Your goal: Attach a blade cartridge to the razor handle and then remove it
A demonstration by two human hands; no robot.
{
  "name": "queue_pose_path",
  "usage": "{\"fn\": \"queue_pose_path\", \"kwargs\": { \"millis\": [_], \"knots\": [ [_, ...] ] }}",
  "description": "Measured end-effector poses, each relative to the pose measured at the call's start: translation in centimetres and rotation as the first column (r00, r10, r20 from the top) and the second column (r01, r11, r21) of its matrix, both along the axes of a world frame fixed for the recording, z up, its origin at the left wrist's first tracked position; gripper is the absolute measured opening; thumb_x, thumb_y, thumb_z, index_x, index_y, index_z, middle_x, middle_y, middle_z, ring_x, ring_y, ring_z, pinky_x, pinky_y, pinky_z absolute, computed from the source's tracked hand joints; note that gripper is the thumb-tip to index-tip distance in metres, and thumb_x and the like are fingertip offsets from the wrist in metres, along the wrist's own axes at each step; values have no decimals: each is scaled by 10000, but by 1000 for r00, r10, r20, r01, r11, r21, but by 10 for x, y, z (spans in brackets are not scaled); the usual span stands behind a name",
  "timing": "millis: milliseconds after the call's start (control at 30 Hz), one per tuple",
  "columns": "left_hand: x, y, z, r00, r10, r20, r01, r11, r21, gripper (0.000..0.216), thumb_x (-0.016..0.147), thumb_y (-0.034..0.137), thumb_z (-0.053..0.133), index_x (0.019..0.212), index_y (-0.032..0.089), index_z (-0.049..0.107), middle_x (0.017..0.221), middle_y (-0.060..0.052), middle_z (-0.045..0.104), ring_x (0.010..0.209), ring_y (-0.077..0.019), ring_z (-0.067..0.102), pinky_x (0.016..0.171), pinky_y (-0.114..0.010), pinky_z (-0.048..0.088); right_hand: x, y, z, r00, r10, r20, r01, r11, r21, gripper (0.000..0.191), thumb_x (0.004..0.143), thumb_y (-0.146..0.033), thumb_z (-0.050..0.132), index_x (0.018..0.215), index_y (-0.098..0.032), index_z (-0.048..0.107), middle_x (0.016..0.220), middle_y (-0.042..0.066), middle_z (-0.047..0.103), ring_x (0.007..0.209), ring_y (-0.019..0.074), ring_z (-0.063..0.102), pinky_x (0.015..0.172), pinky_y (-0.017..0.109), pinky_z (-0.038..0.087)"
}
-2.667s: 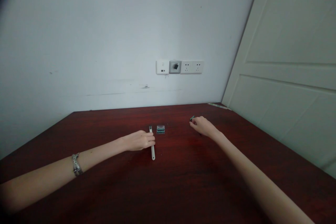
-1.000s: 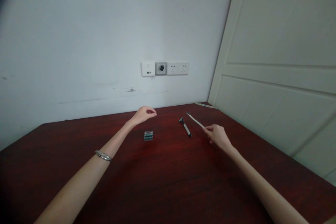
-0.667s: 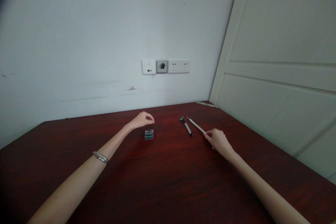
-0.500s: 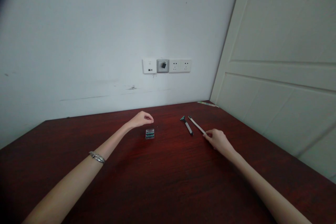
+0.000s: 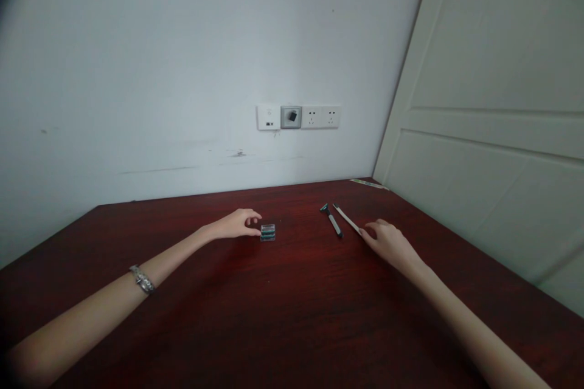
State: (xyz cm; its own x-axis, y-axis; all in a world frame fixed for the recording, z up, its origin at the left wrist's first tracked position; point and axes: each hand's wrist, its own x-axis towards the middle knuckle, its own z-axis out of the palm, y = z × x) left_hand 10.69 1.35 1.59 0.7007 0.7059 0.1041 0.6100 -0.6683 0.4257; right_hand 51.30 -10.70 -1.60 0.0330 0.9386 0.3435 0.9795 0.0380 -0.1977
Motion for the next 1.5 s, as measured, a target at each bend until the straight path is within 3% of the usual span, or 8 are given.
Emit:
{"fn": "queue_pose_path", "kwargs": {
  "millis": [167,367,600,767,1000,1267,1500],
  "knots": [
    [-8,-10,-9,998,-35,-55,39,997,68,531,678,500,644,1077,153,589,946,-68,587,856,-192,550,753,-280,413,-25,-8,17,998,67,23,-68,997,40,328,863,-347,408,899,-183,690,884,96,641,774,202,635,715,278,456],
    [3,-16,-17,999,3,-50,-1,999,39,613,643,528,658,1110,141,568,958,-77,547,867,-204,533,762,-294,416,-57,-14,23,975,216,40,-216,976,-10,275,861,-295,423,870,-202,682,871,74,634,753,182,628,693,266,461],
    [5,-13,-18,1000,12,-11,-12,1000,12,458,655,476,661,988,165,618,908,-51,541,806,-181,536,727,-278,412,-84,-24,27,906,419,54,-415,907,-74,291,885,-260,398,987,-189,660,943,81,630,854,194,628,786,307,470],
    [16,-20,-11,998,-10,56,6,998,68,419,642,443,684,940,158,614,900,-41,533,779,-164,530,712,-275,424,-101,-24,28,882,471,1,-471,882,-12,319,866,-298,458,1147,-212,583,1059,82,610,922,212,618,811,345,486],
    [55,-43,9,983,-181,21,174,967,184,410,628,396,709,955,173,602,919,-37,532,807,-169,544,738,-279,437,-125,-17,40,873,487,-41,-487,874,6,545,761,-438,603,1258,-243,491,1161,96,541,1000,231,567,811,364,484],
    [84,-59,15,961,-276,-34,274,919,284,442,648,455,684,971,170,585,916,-40,543,811,-178,548,724,-276,434,-120,-11,44,875,481,49,-479,877,-47,415,733,-435,628,1069,-195,582,1071,93,553,945,232,554,719,323,477],
    [99,-55,9,963,-269,30,257,942,217,576,649,584,643,1032,166,541,928,-51,549,790,-178,546,709,-288,435,-99,-5,50,859,495,-132,-509,853,-116,388,692,-392,659,1019,-196,587,1027,63,552,870,186,562,760,305,451]
  ]
}}
